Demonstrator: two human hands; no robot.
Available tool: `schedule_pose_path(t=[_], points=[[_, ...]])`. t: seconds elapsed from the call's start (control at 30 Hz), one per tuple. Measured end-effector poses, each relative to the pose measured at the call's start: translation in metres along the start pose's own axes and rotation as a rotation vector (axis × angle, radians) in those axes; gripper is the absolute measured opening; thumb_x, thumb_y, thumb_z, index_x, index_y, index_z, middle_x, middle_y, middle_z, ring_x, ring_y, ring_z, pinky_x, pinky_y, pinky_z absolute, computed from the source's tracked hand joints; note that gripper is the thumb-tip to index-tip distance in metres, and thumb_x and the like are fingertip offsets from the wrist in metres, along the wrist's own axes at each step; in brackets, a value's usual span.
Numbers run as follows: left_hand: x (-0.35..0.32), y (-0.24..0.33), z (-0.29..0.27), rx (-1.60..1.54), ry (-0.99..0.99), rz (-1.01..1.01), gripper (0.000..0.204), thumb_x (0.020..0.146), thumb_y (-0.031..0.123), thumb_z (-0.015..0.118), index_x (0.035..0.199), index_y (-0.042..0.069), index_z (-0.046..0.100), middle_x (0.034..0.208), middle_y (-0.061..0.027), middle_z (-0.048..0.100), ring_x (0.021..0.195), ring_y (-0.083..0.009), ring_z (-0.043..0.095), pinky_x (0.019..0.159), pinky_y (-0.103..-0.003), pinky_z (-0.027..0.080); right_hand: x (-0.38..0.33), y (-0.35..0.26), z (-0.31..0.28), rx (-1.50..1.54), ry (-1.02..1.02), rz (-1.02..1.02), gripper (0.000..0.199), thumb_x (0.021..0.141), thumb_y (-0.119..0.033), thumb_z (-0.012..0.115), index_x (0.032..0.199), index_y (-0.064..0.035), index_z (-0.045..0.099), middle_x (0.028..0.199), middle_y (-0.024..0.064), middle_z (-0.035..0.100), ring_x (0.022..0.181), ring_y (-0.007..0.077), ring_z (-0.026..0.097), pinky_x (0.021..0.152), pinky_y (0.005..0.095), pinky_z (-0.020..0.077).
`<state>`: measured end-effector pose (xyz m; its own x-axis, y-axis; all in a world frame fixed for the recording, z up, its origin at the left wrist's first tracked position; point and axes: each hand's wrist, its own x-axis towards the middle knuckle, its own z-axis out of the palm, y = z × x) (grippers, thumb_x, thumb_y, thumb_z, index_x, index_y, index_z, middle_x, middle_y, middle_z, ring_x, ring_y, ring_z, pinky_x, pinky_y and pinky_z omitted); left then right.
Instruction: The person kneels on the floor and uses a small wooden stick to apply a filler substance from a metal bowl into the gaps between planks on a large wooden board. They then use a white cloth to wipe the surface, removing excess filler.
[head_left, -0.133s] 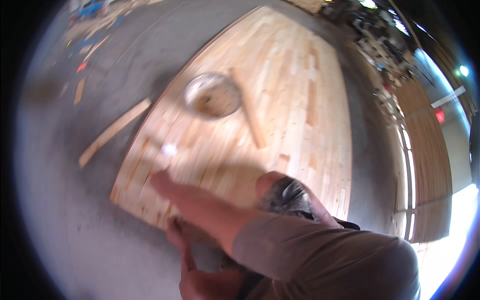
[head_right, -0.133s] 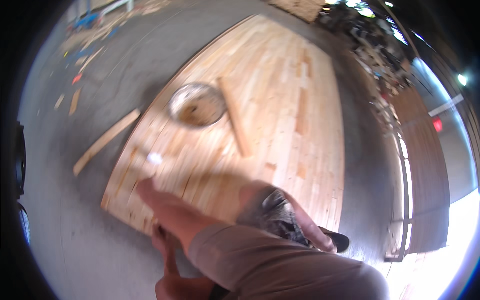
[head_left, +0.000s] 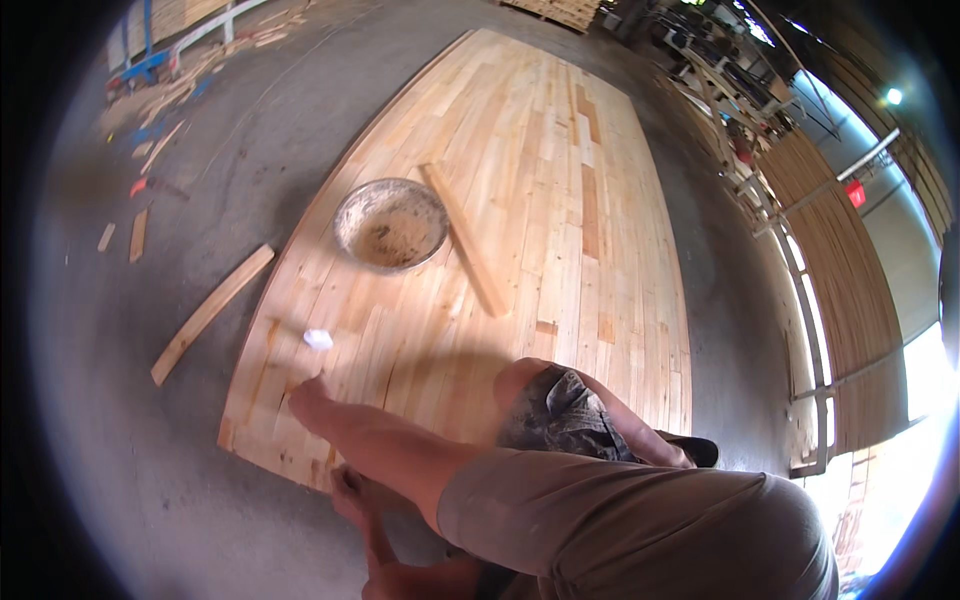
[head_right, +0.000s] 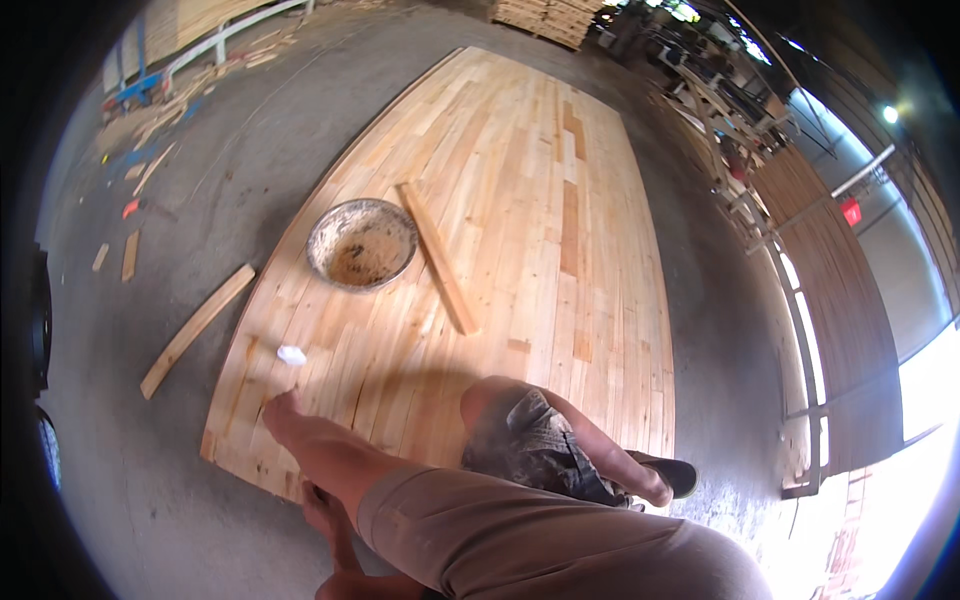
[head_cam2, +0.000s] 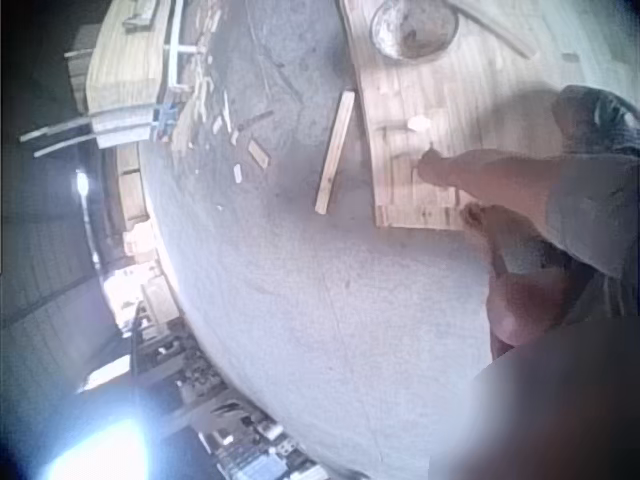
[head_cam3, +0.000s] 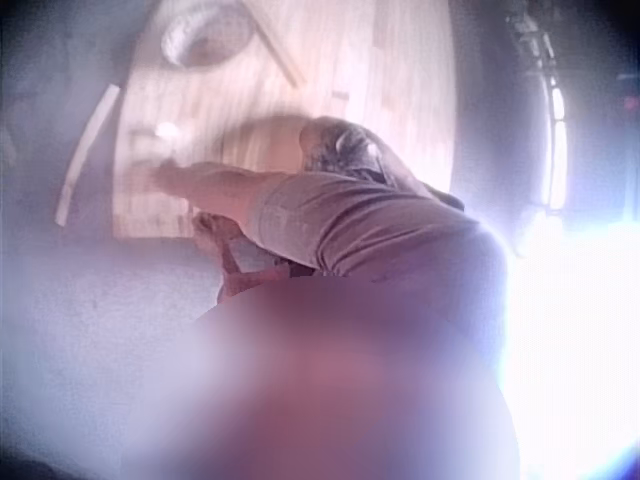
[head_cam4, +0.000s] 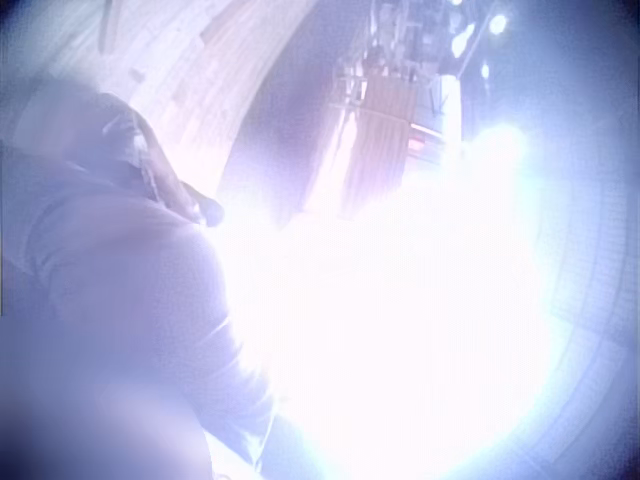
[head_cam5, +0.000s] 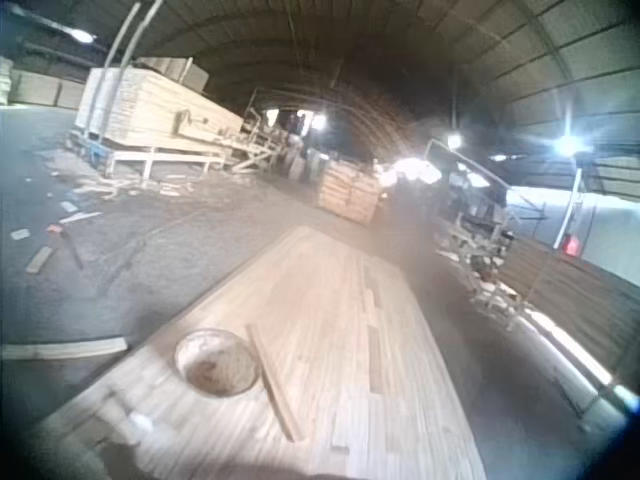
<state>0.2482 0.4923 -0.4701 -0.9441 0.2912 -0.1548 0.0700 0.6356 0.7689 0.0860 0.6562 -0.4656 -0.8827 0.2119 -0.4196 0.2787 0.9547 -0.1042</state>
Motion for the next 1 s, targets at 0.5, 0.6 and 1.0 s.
schedule_pose_path(t=[0.5, 0.6, 1.0], points=[[-0.011, 0.025, -0.015, -0.013, 0.002, -0.038, 0.034, 0.101, 0.040, 0.076, 0.113, 0.009, 0.070, 0.103, -0.0217, 0.078, 0.097, -0.0471, 0.073, 0.084, -0.055, 0.056, -0.004, 0.004, -0.016, 0.078, 0.043, 0.077, 0.021, 0.094, -0.017, 0.081, 0.113, -0.0201, 0.090, 0.123, 0.0040, 0.086, 0.120, 0.0279, 0.080, 0.091, 0.0464, 0.0627], [-0.013, 0.020, -0.015, 0.037, -0.022, -0.057, 0.032, 0.104, 0.040, 0.073, 0.117, 0.010, 0.071, 0.103, -0.0201, 0.079, 0.097, -0.0459, 0.075, 0.084, -0.054, 0.058, -0.013, 0.009, -0.022, 0.071, 0.031, 0.006, 0.025, 0.082, -0.021, 0.094, 0.106, -0.0188, 0.091, 0.115, 0.0053, 0.087, 0.115, 0.0270, 0.082, 0.088, 0.0443, 0.0636], [-0.013, 0.011, -0.004, -0.036, 0.116, 0.042, 0.013, 0.103, 0.023, 0.077, 0.105, 0.011, 0.073, 0.095, -0.0182, 0.077, 0.085, -0.0425, 0.076, 0.076, -0.050, 0.059, -0.036, 0.032, -0.046, 0.006, 0.024, -0.203, 0.037, 0.069, -0.029, 0.103, 0.097, -0.0099, 0.087, 0.104, 0.0128, 0.085, 0.100, 0.0323, 0.084, 0.082, 0.0458, 0.0663]])
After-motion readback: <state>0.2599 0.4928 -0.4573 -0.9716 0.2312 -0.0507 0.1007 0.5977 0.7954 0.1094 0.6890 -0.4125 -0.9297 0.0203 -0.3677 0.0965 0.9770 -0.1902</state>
